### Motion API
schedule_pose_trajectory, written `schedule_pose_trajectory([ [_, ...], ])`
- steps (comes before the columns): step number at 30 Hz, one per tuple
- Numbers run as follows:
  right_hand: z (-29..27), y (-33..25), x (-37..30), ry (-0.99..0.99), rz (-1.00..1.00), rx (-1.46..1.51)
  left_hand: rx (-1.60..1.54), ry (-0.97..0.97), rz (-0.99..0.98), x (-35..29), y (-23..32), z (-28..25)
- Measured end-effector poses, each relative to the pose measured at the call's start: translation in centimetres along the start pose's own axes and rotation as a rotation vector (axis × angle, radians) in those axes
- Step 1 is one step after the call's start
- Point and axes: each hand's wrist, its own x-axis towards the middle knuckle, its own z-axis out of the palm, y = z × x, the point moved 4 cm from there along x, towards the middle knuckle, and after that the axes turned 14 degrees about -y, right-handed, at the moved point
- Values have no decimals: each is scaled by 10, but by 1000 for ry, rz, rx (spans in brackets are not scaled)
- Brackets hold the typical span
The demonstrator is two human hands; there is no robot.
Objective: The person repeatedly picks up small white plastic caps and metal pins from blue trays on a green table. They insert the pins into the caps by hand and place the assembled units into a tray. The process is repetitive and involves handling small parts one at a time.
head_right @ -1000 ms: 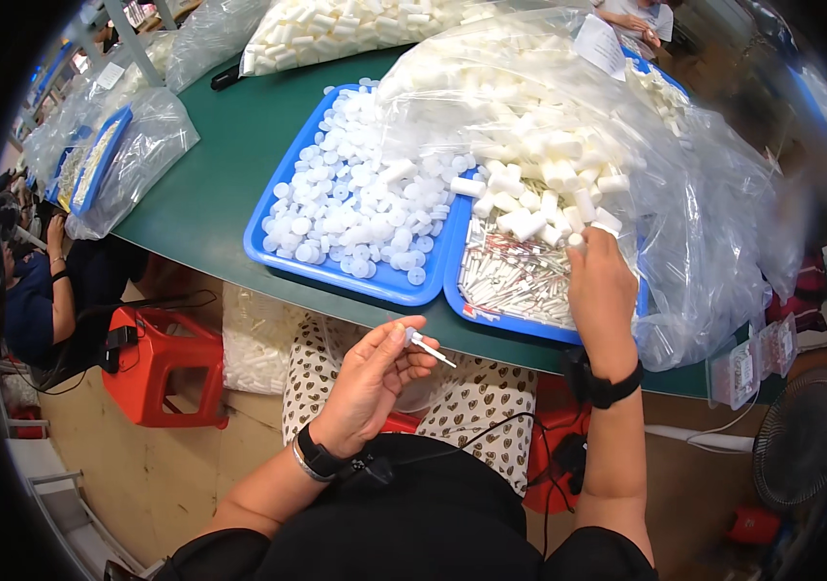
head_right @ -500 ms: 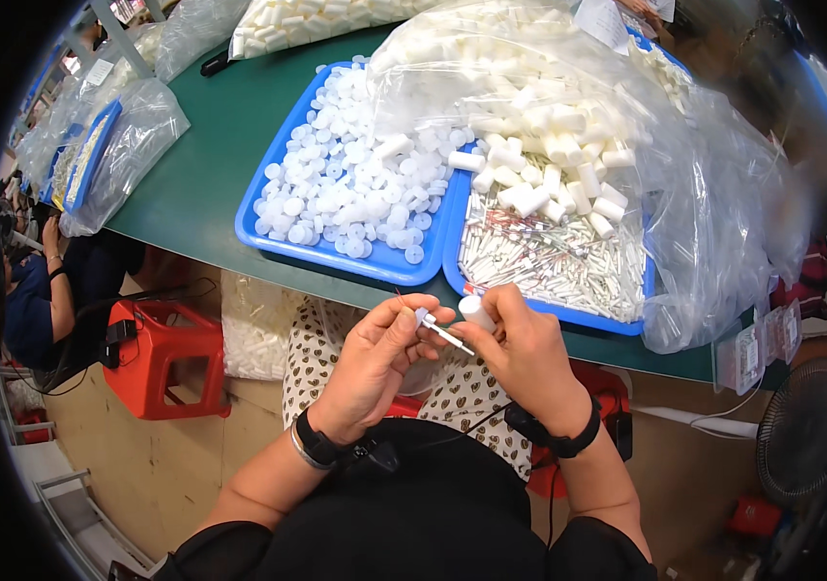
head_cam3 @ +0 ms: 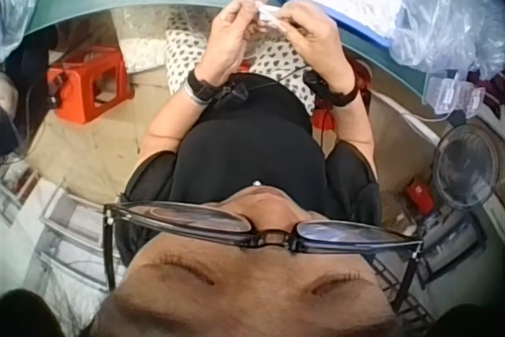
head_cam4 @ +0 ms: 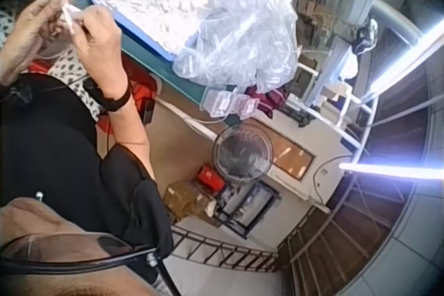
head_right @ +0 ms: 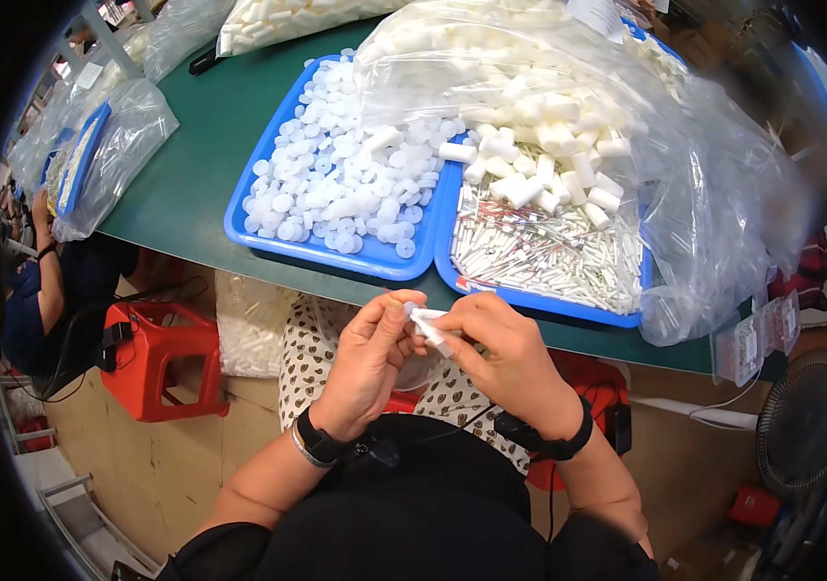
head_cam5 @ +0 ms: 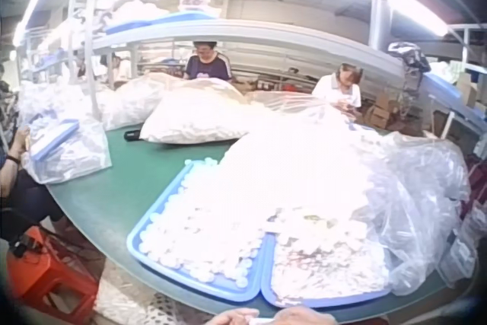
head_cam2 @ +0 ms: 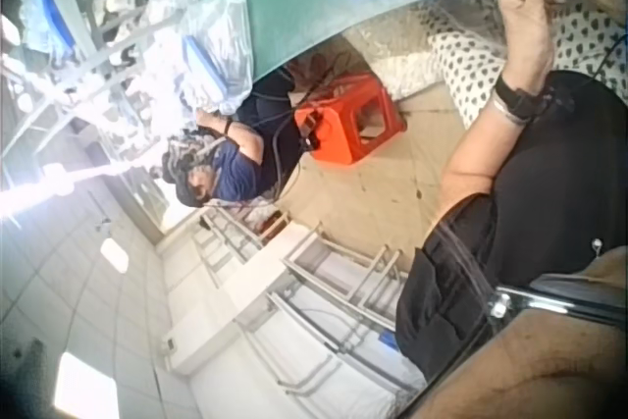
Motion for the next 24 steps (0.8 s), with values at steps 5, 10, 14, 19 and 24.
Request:
schedule_pose_trajectory([
  [5,2,-3,1,-17,37,81,-21,34,29,0,1,1],
  [10,8,10,-4,-43,284,562,169,6,-53,-2,6,3],
  [14,0,6,-5,-189,284,489,136,-45,-118,1,4,8],
  [19,-36,11,-10,-74,261,261,175,-100,-101,3,7,11],
  [24,-143,75,-24,318,393,-781,-79,-151,-143,2,1,9],
])
